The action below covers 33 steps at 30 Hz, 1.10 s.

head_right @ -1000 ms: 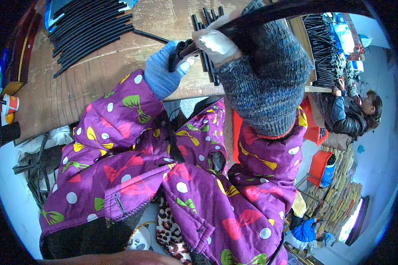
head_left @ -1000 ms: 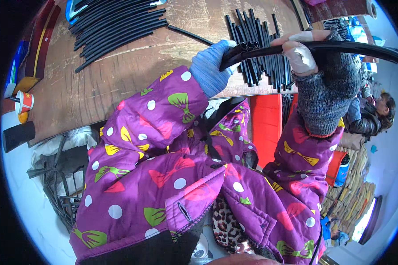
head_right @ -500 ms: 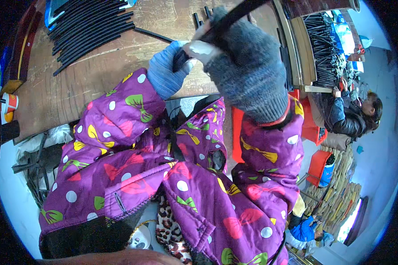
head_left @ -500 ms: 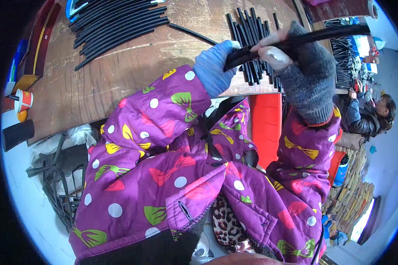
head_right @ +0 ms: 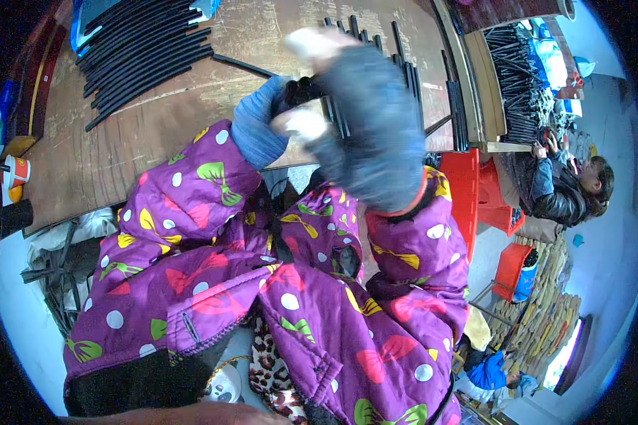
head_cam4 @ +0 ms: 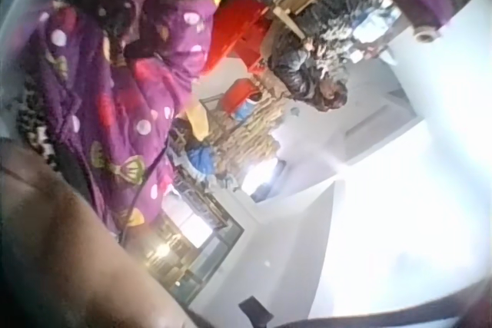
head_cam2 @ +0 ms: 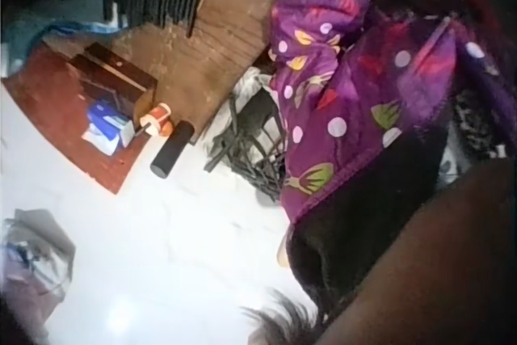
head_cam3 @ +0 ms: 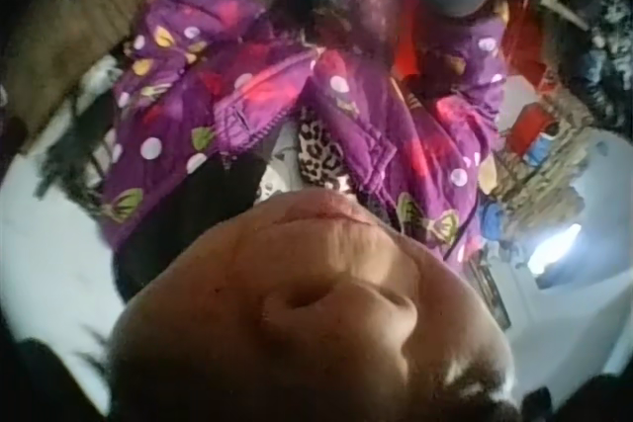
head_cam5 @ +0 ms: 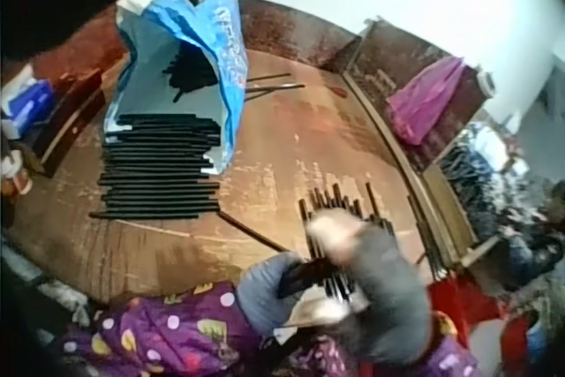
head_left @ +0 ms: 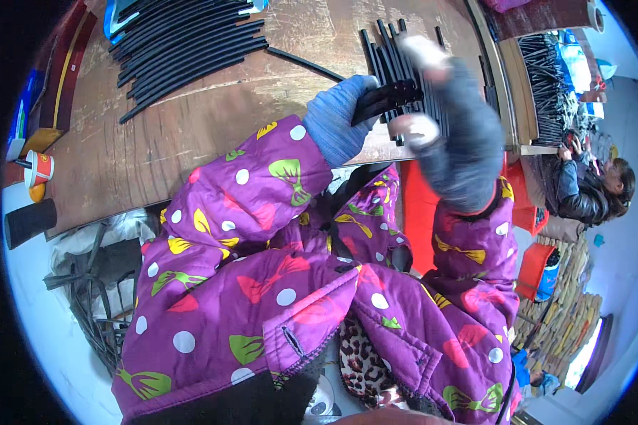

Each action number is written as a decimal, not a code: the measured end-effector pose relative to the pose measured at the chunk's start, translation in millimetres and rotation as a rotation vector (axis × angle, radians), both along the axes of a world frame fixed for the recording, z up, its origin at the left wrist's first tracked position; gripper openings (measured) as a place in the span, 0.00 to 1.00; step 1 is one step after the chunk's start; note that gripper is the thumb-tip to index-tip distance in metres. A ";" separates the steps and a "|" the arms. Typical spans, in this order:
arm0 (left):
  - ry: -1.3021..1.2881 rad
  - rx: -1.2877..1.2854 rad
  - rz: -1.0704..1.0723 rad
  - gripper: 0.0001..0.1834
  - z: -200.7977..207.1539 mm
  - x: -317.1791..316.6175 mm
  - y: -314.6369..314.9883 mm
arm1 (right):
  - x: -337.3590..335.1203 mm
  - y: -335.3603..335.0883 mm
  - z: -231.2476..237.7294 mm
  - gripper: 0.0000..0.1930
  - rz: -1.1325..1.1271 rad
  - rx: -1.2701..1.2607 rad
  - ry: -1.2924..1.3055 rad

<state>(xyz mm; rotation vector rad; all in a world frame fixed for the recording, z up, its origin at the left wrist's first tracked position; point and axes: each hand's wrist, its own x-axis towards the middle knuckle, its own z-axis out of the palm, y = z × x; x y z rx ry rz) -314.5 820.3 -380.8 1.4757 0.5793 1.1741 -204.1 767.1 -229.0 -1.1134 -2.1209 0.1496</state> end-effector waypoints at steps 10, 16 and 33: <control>0.089 0.048 -0.031 0.33 11.4 -12.8 -4.1 | -6.0 8.2 -39.5 0.44 0.090 -0.767 0.821; 0.636 0.203 -0.008 0.17 13.9 -30.0 5.0 | -47.1 15.4 -54.3 0.20 -0.053 -0.535 0.847; -0.016 -0.362 0.281 0.10 6.2 -92.5 11.4 | -30.9 11.5 -8.8 0.09 -0.165 -0.356 0.739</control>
